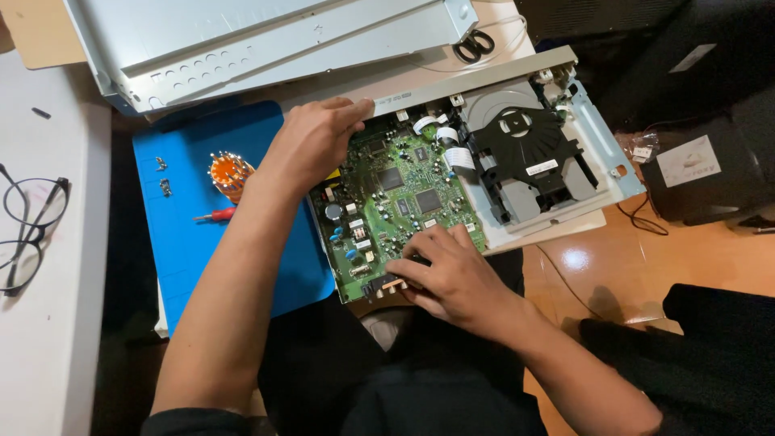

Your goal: Repairing an electronic device by manipulating internal components like the circuit board and disc drive

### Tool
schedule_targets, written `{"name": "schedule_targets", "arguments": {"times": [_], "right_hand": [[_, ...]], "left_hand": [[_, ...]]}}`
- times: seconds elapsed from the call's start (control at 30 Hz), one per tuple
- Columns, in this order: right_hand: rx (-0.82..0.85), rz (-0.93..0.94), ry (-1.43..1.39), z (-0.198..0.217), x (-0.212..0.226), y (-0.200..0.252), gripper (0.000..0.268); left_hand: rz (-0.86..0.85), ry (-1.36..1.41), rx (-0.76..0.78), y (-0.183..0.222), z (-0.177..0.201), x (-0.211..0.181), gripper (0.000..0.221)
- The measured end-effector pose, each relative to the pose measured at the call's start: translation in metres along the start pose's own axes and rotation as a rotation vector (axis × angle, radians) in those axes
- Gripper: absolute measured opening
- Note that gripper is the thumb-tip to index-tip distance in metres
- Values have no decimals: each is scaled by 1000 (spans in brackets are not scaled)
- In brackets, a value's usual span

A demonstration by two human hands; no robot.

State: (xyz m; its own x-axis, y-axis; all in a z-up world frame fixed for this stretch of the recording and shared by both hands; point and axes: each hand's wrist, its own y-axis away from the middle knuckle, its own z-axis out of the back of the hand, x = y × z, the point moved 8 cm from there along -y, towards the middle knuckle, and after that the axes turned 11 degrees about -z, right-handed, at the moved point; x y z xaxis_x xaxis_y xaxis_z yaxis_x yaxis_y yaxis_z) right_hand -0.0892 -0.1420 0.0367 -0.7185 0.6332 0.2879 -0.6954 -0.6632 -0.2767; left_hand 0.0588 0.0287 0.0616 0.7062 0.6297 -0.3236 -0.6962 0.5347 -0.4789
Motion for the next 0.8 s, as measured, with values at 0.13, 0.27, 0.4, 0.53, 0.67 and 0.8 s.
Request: {"name": "schedule_targets", "arguments": {"times": [0.13,0.27,0.4,0.53,0.67,0.8], "right_hand": [[-40,-17,-28,-1,2,3,28],[-85,-31,-77,-3,-2,5,36],[21,-45,-88,9,3,-5,42],[68,-53,-164,25,6,-14,37],[107,-47,-203,28,3,-18,36],[122,-23,-297,43,2,-21,31]], "left_hand": [[7,0,-6,1,-5,7,28],[24,13,-28,0,-7,13,26],[71,42,-67,3,-10,25,24],[73,-6,-59,8,-13,25,25],[92,-60,-64,9,-8,22,28],[127,-39,-43,10,-12,29,31]]}}
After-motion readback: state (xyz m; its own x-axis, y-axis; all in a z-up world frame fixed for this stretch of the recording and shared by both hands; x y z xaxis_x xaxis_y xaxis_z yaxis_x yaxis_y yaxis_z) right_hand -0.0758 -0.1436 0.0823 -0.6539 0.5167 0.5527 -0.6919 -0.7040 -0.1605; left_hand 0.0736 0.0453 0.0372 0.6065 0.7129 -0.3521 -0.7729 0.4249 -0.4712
